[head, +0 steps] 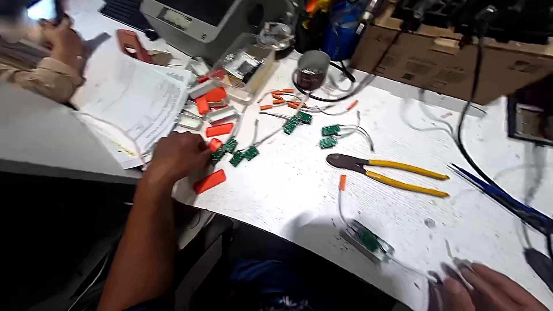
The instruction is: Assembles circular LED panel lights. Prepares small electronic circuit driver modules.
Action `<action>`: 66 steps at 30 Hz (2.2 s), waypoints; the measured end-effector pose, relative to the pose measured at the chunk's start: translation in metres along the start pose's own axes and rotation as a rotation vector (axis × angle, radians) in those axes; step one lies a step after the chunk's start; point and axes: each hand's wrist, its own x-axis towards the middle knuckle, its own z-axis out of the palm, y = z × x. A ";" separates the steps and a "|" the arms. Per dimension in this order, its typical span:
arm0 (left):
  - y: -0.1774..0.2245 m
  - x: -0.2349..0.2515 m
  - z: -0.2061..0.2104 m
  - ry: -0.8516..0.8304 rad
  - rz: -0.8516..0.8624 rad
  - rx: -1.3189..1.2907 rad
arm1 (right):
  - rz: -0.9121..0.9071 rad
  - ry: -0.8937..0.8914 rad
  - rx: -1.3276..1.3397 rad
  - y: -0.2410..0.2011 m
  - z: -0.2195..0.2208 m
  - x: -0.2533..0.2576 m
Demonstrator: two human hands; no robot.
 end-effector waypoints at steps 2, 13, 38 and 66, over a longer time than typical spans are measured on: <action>-0.012 0.002 0.006 -0.040 0.005 -0.046 | 0.008 0.019 -0.031 0.000 0.000 -0.002; -0.017 -0.016 0.015 0.028 -0.053 0.021 | 0.051 0.186 -0.021 -0.004 0.010 -0.005; 0.179 -0.136 0.085 -0.603 0.987 -1.118 | -0.510 -0.243 -0.083 -0.076 0.043 -0.017; 0.094 -0.116 0.100 0.440 0.923 -0.646 | 0.525 -1.184 -0.137 -0.013 0.143 -0.050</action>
